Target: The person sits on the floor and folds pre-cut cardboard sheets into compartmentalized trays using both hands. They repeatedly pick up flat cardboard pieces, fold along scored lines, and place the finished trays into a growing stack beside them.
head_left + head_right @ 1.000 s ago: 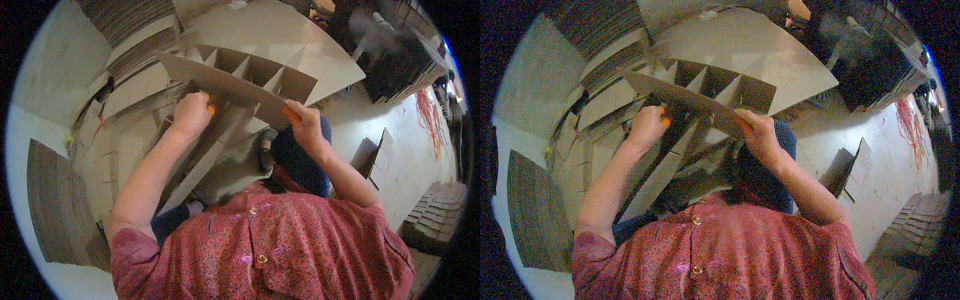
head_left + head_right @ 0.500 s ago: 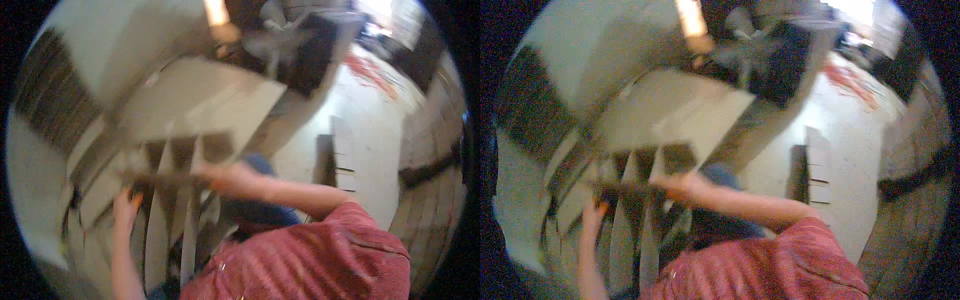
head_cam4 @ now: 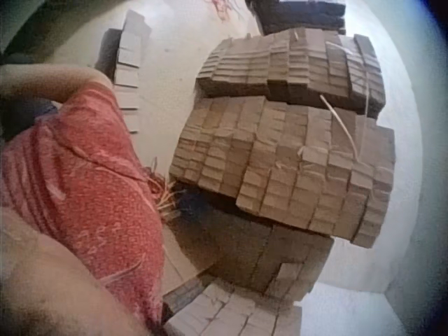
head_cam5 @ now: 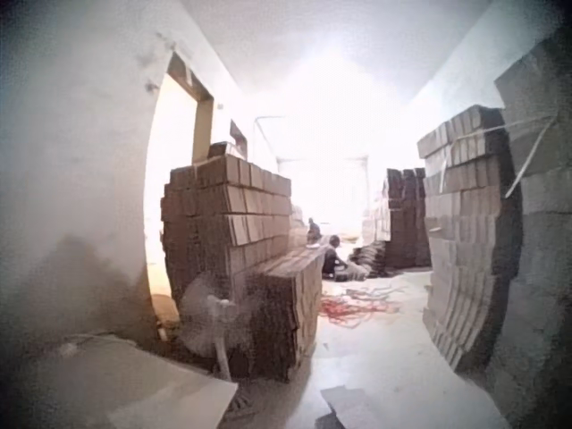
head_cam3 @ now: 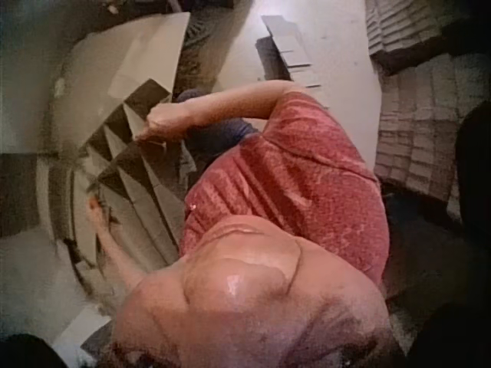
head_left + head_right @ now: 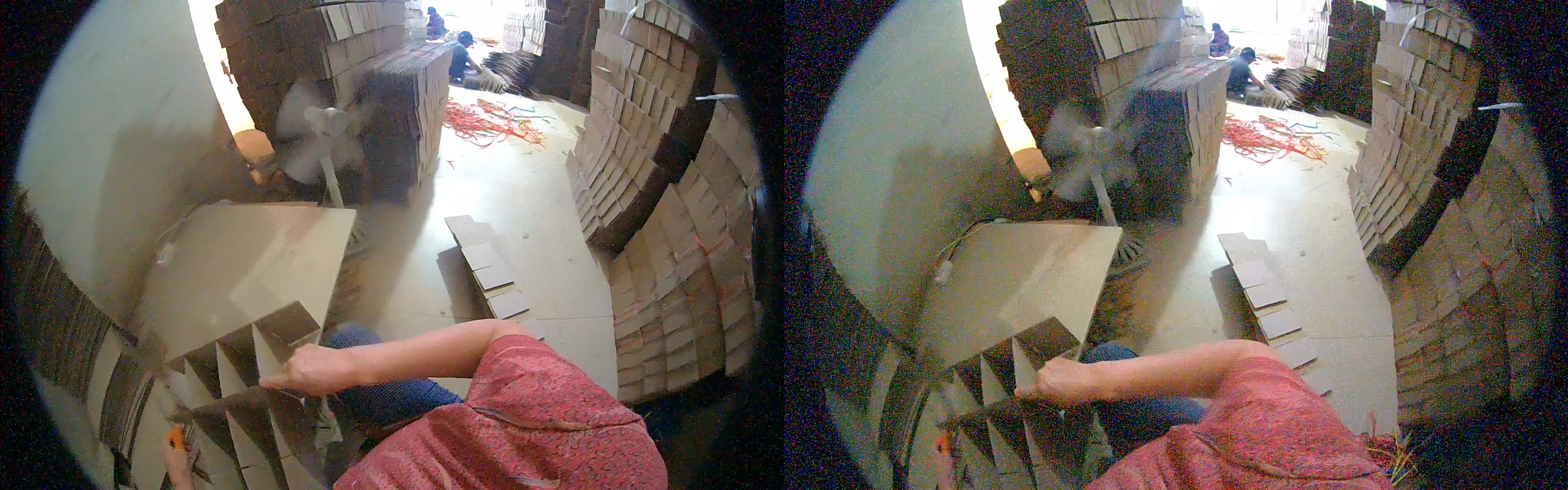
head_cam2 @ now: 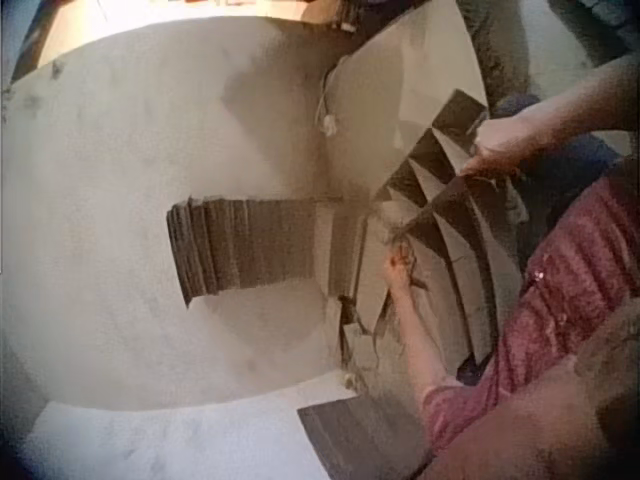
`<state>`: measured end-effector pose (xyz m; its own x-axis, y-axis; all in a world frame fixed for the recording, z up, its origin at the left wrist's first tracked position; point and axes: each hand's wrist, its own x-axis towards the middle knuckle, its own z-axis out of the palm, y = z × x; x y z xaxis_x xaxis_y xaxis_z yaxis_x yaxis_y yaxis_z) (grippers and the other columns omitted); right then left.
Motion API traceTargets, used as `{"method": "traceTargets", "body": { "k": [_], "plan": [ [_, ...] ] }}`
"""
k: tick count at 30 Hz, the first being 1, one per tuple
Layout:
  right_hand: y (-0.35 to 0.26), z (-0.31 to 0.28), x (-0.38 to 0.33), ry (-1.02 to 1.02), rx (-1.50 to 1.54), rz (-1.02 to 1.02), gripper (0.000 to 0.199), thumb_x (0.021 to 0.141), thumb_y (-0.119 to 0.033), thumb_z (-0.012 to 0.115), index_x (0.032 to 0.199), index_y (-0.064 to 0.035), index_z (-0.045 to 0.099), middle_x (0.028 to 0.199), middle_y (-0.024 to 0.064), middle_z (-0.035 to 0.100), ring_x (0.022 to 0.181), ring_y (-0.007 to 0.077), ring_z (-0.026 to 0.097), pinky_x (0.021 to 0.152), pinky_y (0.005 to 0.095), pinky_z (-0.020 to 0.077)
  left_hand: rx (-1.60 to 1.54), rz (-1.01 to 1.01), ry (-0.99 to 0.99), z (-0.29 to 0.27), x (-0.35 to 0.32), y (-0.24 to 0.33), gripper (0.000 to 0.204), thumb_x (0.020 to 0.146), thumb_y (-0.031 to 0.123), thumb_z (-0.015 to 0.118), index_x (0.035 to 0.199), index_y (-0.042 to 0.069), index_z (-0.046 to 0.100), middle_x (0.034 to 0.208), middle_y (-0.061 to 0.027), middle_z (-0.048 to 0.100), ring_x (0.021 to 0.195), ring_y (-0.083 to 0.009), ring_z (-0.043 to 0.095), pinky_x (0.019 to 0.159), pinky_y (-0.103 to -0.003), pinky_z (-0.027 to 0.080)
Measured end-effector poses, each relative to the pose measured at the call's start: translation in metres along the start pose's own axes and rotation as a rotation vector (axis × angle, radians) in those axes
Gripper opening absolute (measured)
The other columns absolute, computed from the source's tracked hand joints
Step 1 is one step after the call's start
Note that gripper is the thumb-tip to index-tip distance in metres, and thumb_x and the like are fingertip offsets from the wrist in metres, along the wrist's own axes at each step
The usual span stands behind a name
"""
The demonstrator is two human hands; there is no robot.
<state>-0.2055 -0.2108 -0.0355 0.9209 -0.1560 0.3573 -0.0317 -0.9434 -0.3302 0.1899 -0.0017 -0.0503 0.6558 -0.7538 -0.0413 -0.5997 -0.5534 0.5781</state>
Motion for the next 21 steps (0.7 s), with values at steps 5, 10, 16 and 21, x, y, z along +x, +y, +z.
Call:
{"method": "traceTargets", "body": {
  "k": [5, 10, 16, 21],
  "plan": [
    [0.024, 0.017, 0.008, -0.032, -0.039, 0.05, 0.056, 0.071, -0.008, 0.059, 0.126, -0.009, 0.051, 0.067, 0.0151, 0.058, 0.061, 0.0341, 0.059, 0.054, 0.0446, 0.045, 0.172, 0.062, -0.008, -0.006, 0.026, -0.017, 0.017, 0.08, 0.008, 0.056, 0.092, -0.001, 0.064, 0.088, -0.0157, 0.061, 0.08, -0.026, 0.059, 0.069, -0.037, 0.047],
    [0.045, 0.017, 0.012, -0.01, -0.061, 0.12, 0.061, 0.073, -0.009, 0.06, 0.132, -0.0104, 0.044, 0.073, 0.0149, 0.059, 0.064, 0.035, 0.059, 0.055, 0.0451, 0.0455, 0.329, 0.104, -0.027, -0.008, 0.025, -0.025, 0.02, 0.084, 0.012, 0.055, 0.096, 0.001, 0.065, 0.091, -0.0146, 0.063, 0.083, -0.0259, 0.06, 0.073, -0.036, 0.048],
    [0.041, 0.029, -0.008, 0.287, 0.044, 0.222, 0.055, 0.078, -0.014, 0.058, 0.13, -0.0091, 0.042, 0.079, 0.0157, 0.061, 0.07, 0.0369, 0.061, 0.056, 0.0467, 0.0467, 0.456, 0.103, 0.002, -0.017, 0.034, -0.045, 0.024, 0.088, 0.017, 0.053, 0.102, 0.002, 0.066, 0.094, -0.0134, 0.066, 0.087, -0.0258, 0.061, 0.078, -0.035, 0.048],
    [0.056, 0.042, -0.002, 0.173, 0.037, 0.225, 0.049, 0.082, -0.016, 0.059, 0.128, -0.0069, 0.043, 0.091, 0.0163, 0.06, 0.082, 0.0369, 0.059, 0.065, 0.046, 0.0472, 0.454, 0.115, 0.013, -0.023, 0.04, -0.051, 0.026, 0.091, 0.02, 0.052, 0.104, 0.004, 0.068, 0.098, -0.0127, 0.068, 0.09, -0.0261, 0.062, 0.081, -0.034, 0.048]
  ]
}}
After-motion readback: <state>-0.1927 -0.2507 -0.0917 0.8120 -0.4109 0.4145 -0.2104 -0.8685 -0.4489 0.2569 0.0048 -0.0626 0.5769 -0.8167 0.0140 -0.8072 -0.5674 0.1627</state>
